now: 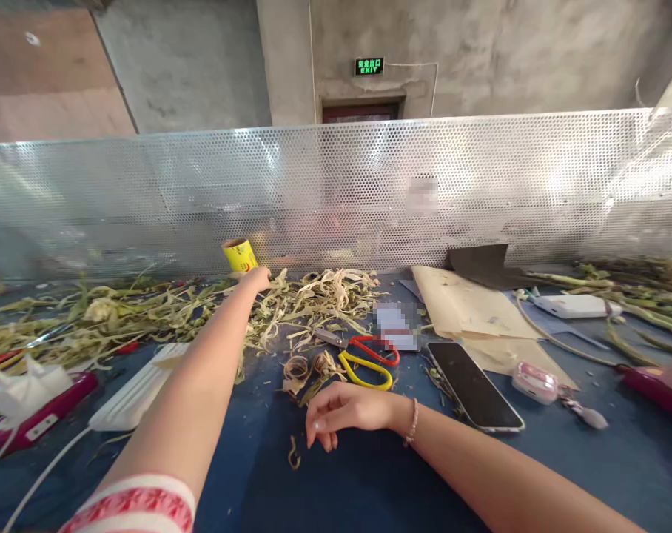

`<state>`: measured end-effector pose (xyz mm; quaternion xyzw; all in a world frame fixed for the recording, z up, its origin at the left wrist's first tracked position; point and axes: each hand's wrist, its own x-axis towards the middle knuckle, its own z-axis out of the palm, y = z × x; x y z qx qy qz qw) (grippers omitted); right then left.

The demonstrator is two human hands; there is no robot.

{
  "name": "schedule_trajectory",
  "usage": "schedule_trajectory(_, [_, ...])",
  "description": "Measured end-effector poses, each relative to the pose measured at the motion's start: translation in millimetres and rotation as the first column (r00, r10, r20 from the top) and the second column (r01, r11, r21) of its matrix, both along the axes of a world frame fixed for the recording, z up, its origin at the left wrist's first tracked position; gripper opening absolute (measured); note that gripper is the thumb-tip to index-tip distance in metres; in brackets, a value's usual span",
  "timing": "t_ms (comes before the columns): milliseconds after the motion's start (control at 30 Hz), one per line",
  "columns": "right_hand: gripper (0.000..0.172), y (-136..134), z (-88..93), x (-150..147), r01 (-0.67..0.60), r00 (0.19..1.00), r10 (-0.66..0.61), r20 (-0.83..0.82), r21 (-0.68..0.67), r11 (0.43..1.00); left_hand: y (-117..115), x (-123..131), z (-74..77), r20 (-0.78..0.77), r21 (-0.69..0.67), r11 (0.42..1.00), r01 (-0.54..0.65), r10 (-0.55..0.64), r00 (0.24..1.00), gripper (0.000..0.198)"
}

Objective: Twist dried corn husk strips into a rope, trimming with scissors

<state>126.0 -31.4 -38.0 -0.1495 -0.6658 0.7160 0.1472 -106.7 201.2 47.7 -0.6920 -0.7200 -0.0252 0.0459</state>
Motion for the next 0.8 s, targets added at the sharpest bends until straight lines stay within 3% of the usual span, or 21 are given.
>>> schedule_trajectory(267, [0.053,-1,-5.9,-3,0.006,1.0,-0.006,0.005,0.023,1.0,30,19,-20.9,-0.109,-0.11,0.994,0.022,-0.034,0.993,0.039])
schedule_trajectory(400, [0.057,0,-10.9,-4,0.017,1.0,-0.017,0.005,0.011,1.0,40,29,-29.1,-0.129,-0.141,0.987,0.083,-0.101,0.986,0.05])
schedule_trajectory(533, [0.056,-2,-10.8,-3,0.02,1.0,-0.02,0.007,-0.005,1.0,43,39,-26.1,-0.111,-0.099,0.977,0.19,-0.201,0.973,0.063])
schedule_trajectory(667, [0.054,-2,-7.4,-1,0.011,1.0,-0.011,0.011,0.001,1.0,42,51,-17.8,-0.056,-0.154,0.933,0.325,-0.336,0.94,0.042])
schedule_trajectory(800, [0.053,-2,-4.6,0,0.004,1.0,-0.005,0.009,0.012,1.0,37,60,-19.1,-0.017,-0.277,0.896,0.348,-0.367,0.93,0.024])
